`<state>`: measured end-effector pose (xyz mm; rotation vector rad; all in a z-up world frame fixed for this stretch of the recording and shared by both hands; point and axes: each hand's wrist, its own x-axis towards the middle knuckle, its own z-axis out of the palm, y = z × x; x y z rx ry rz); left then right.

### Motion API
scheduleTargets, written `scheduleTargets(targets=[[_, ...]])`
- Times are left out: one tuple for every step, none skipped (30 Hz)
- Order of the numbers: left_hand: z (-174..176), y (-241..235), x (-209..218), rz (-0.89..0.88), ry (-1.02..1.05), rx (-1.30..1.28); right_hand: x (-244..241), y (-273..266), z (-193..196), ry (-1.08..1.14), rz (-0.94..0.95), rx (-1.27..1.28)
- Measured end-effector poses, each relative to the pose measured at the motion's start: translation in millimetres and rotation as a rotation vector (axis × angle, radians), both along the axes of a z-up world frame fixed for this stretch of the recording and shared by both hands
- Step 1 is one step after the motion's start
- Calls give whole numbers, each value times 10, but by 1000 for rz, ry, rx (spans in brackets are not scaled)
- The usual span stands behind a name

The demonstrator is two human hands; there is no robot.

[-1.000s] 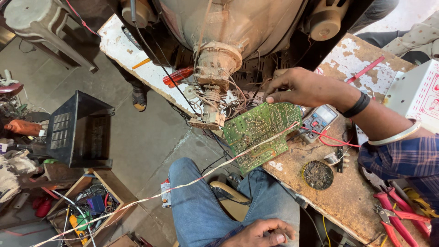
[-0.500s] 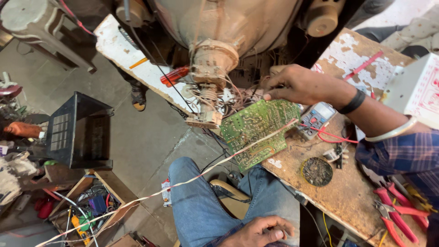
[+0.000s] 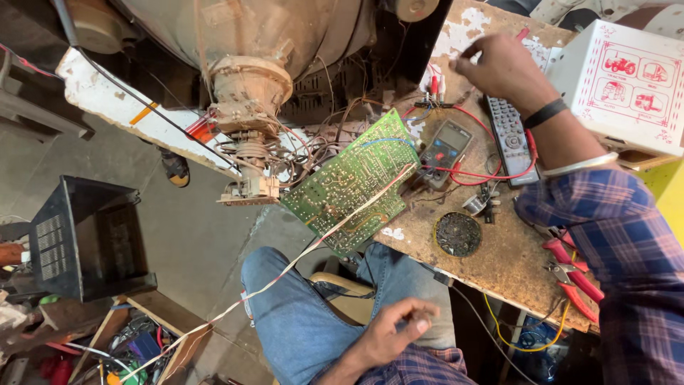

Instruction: The person works on a CRT television's internal circuitry, using a multimeter to probe points on a green circuit board and handling various wires. They adjust connections and test continuity while seated at a cluttered workbench.

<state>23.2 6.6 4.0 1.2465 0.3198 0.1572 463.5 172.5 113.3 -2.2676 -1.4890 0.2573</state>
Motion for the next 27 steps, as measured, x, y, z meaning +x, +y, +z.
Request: scheduleTargets(targets=[[22,32,57,17,10,43,42,2,-113,34,-53,-76],[50,80,134,32,19,88,87,14,-198,67,-107,-151],[92,113,208,38,-28,116,107,44,-276,55,-102,-179],[151,105,269,47,-72,141,82,85,-361,45,-94,-210],[210,99,338,56,-117,165,64,111,-419,35,-86,-241],[267,89,419,76,-122,153,53,137,-459,45,-75,-268],[326,66,520,95,-127,140,35,186,-484,55,-64,-295],[378,71,643,114,-134,131,27,234,-482,65,-54,-318],[423,89,800,174,-170,9,33,234,-465,156,-41,-274],[462,120,982,233,-209,-114,56,220,-423,246,-28,-230],[500,168,1139,291,-247,-237,75,195,-378,335,-15,-185],[528,239,1291,352,-240,-272,101,147,-325,316,-42,-163],[550,326,1446,413,-234,-307,129,76,-264,298,-69,-141],[568,408,1613,448,-267,-390,149,-5,-204,278,-95,-122],[577,502,1788,482,-301,-473,166,-91,-137,370,-109,-106],[582,598,1987,516,-280,-526,172,-186,-70,461,-120,-90],[586,669,2193,550,-259,-580,140,-273,-25,553,-131,-74],[586,756,2397,573,-279,-637,98,-333,23,634,-148,-35],[580,834,2595,595,-299,-695,57,-413,72,715,-163,4],[561,884,2765,617,-321,-754,9,-465,110,796,-176,42],[526,932,2898,641,-408,-756,-45,-521,133,810,-156,83],[484,992,3007,665,-494,-759,-91,-594,151,824,-136,122],[438,1049,3089,688,-581,-761,-132,-641,162,838,-116,161],[382,1065,3137,741,-534,-764,-178,-700,154,784,-105,169],[334,1078,3176,792,-486,-766,-211,-746,150,730,-94,176],[300,1082,3195,843,-432,-771,-235,-777,155,679,-87,183],[284,1091,3224,842,-490,-785,-222,-783,188,706,-83,166]])
